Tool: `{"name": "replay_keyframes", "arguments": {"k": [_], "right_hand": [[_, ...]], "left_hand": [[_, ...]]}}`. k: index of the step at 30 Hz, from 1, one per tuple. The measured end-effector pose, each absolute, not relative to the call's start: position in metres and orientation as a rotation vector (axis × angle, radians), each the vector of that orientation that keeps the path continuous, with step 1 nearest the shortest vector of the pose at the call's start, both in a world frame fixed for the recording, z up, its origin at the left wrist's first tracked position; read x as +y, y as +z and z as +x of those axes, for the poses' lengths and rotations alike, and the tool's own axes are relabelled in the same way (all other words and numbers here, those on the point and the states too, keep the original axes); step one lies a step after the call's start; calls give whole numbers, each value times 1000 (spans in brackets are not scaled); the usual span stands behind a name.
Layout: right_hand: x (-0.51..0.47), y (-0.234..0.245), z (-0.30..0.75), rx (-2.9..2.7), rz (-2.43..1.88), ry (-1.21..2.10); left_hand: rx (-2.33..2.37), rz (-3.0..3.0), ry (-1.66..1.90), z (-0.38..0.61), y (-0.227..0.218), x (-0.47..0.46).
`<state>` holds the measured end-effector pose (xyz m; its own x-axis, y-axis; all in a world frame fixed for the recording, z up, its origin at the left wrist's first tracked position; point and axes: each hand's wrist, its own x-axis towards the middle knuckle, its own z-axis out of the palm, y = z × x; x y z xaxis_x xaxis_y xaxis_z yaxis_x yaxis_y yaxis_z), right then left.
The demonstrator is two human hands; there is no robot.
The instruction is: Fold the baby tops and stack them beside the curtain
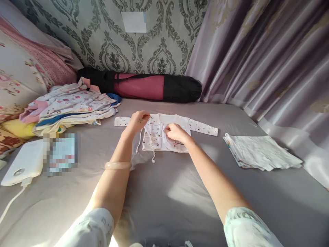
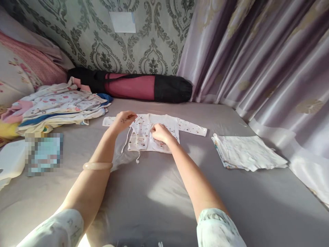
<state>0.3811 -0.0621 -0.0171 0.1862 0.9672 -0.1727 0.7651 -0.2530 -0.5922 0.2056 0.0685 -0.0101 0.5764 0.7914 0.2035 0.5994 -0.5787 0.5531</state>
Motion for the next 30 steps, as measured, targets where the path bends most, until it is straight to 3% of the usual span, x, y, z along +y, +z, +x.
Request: {"name": "replay_keyframes", "arguments": {"k": [4, 10, 14, 20, 30], "right_hand": [[-86, -20, 369, -1712, -2207, 804], [-96, -19, 359, -1818, -2252, 676], [-97, -20, 361, -1823, -2214, 605], [-92, -24, 373, -1715, -2138, 760], [-83, -37, 383, -1359, -1920, 799]], "left_hand": [[879, 2403, 225, 231, 6, 32], [1027, 2637, -201, 236, 2, -9], [1134, 2663, -187, 223, -13, -28], [1325, 2647, 35, 217, -36, -42], [1464, 2821, 15, 226, -29, -69]]}}
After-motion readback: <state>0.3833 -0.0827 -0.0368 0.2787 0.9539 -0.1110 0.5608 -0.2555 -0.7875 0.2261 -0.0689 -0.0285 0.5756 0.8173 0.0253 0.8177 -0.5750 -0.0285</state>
